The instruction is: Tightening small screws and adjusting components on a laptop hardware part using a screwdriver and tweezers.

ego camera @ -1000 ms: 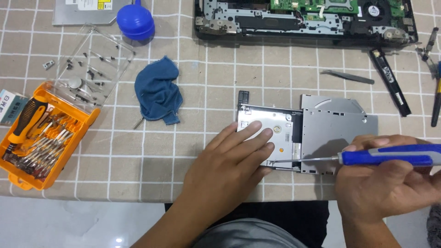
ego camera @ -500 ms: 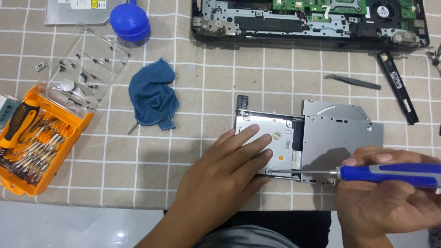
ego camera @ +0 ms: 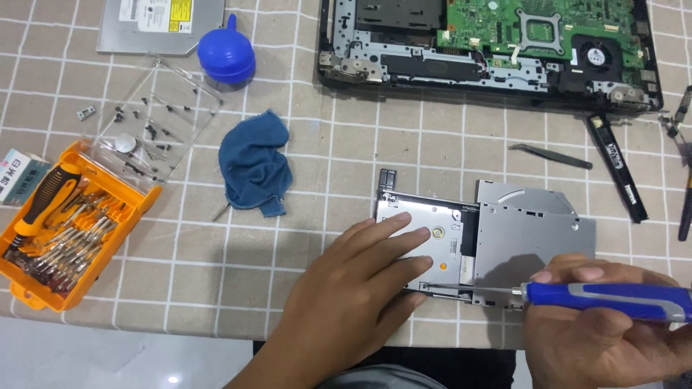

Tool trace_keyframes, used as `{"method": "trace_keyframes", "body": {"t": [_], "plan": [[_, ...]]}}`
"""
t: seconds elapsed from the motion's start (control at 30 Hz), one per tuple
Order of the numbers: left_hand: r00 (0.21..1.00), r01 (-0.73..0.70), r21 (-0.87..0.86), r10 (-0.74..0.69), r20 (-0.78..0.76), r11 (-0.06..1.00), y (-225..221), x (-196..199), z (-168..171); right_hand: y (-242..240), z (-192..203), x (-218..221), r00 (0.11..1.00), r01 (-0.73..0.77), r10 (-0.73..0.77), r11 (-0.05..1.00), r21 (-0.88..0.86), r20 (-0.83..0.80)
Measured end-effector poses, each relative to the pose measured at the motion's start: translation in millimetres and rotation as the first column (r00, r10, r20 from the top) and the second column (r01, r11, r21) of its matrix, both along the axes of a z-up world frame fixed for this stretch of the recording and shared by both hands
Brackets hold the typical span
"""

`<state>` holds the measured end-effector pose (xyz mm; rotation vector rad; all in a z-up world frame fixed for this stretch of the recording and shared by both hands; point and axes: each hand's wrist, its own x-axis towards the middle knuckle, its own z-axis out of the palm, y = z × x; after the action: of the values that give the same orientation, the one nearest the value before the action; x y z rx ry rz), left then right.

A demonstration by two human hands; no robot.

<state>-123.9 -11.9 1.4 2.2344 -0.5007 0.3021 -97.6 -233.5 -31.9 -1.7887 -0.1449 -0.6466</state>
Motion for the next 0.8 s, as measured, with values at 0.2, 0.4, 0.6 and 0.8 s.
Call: {"method": "trace_keyframes", "body": {"t": [0.2, 0.4, 0.6, 0.8], "plan": [[0.999, 0.004, -0.009, -0.005, -0.034, 1.0, -1, 1, 3, -8, 1, -8, 0.98, 0.006, 0.07, 0.927, 0.376, -0.189], [0.999, -0.036, -0.048, 0.035, -0.018, 0.998, -4, 3, 1, 9, 22, -7, 0.953, 0.082, 0.028, 0.934, 0.348, -0.302], [0.997, -0.056, -0.023, 0.055, -0.049, 0.998, -7, 3, -2, 4, 23, -1, 0.988, 0.097, -0.096, 0.995, 0.004, -0.122], [0.997, -0.083, -0.015, 0.083, -0.008, 0.996, -10, 3, -4, 9, 29, -4, 0.927, 0.135, -0.129, 0.991, -0.007, -0.351]]}}
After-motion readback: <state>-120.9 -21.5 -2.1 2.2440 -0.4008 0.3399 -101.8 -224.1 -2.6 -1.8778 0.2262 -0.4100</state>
